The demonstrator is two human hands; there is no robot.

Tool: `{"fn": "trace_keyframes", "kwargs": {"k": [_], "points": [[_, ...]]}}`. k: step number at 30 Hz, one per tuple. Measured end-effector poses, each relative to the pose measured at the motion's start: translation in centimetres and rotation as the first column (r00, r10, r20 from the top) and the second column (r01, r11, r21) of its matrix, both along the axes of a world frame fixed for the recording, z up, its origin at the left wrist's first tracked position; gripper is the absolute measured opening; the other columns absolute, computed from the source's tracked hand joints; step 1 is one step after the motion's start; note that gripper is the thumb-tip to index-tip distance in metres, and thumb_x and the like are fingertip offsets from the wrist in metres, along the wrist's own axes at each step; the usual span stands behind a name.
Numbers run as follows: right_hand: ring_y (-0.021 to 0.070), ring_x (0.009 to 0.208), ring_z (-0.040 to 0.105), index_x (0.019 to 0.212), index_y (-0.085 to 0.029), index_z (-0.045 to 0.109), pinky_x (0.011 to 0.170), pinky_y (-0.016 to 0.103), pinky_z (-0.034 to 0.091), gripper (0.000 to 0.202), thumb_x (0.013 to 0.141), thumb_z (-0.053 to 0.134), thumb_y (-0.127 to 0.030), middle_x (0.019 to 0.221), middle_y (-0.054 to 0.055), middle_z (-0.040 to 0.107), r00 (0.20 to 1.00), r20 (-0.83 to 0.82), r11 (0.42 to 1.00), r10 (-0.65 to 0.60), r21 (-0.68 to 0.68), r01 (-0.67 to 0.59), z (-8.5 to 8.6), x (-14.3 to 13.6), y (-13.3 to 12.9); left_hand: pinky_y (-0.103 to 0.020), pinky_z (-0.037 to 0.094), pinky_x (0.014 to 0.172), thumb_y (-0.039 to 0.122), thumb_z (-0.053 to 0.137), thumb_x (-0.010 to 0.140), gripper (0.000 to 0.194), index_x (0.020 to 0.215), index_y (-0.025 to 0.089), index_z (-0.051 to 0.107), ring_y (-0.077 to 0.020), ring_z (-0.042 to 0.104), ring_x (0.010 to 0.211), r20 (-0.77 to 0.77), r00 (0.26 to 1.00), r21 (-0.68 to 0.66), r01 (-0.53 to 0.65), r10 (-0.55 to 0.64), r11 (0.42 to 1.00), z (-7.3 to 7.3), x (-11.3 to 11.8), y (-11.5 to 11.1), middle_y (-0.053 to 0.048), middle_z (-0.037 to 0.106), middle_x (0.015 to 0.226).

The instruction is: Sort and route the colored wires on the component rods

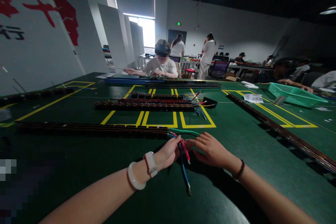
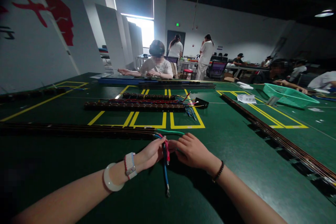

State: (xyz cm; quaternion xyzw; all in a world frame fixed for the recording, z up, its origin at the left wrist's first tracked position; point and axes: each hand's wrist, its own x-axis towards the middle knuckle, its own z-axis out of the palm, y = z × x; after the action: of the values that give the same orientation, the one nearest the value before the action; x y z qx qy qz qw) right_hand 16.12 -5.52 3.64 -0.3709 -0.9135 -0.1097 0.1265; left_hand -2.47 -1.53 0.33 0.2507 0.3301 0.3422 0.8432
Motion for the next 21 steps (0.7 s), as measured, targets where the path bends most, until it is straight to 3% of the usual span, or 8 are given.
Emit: {"fn": "trace_keyframes", "kwargs": {"k": [4,8,12,16,21], "points": [[0.0167,0.081,0.056,0.128,-0.02,0.053,0.077,0.032,0.042,0.035,0.096,0.041,-0.029,0.093,0.007,0.065,0.997,-0.027,0.996,0.072,-0.044,-0.073,-0.1,-1.4,-1.1,-0.021,0.047,0.062,0.022,0.044,0.092,0.022,0.073,0.014,0.052,-0.0082,0.054,0.054,0.073,0.997,-0.026,0.004,-0.002,1.0,0.0,-0.2,0.1,-0.001,0.057,0.063],[0.0164,0.08,0.056,0.118,-0.018,0.058,0.076,0.031,0.041,0.03,0.098,0.038,-0.027,0.092,0.008,0.066,0.978,-0.211,1.0,0.0,-0.015,-0.003,-0.4,-1.5,0.5,-0.028,0.051,0.074,0.02,0.035,0.092,0.028,0.077,0.011,0.058,-0.013,0.061,0.064,0.125,0.992,-0.034,0.037,-0.032,0.999,0.7,-0.4,-0.1,-0.006,0.063,0.069],[0.0172,0.082,0.055,0.105,-0.016,0.061,0.077,0.03,0.039,0.028,0.099,0.037,-0.029,0.093,0.008,0.067,0.943,-0.319,0.996,-0.092,-0.039,0.084,0.3,-1.6,2.4,-0.035,0.051,0.083,0.015,0.035,0.092,0.027,0.076,0.012,0.057,-0.0156,0.064,0.065,0.04,0.999,-0.005,-0.006,0.006,1.0,0.8,-0.2,-0.3,-0.007,0.064,0.066],[0.017,0.079,0.054,0.094,-0.014,0.061,0.073,0.029,0.036,0.033,0.1,0.033,-0.031,0.087,0.008,0.066,0.94,-0.304,0.988,-0.156,-0.039,0.152,2.0,-3.8,4.4,-0.041,0.051,0.087,0.013,0.037,0.092,0.027,0.071,0.013,0.054,-0.0176,0.067,0.066,0.006,1.0,0.035,-0.029,0.029,0.999,0.0,0.1,-0.2,-0.007,0.064,0.064],[0.0157,0.073,0.053,0.087,-0.015,0.057,0.066,0.026,0.032,0.036,0.101,0.031,-0.036,0.079,0.007,0.063,0.945,-0.192,0.964,-0.266,-0.056,0.26,3.6,-8.4,7.9,-0.043,0.051,0.088,0.016,0.039,0.092,0.026,0.072,0.013,0.054,-0.0186,0.068,0.069,0.006,1.0,0.067,-0.031,0.031,0.997,-0.6,0.1,-0.1,-0.007,0.065,0.065]]}}
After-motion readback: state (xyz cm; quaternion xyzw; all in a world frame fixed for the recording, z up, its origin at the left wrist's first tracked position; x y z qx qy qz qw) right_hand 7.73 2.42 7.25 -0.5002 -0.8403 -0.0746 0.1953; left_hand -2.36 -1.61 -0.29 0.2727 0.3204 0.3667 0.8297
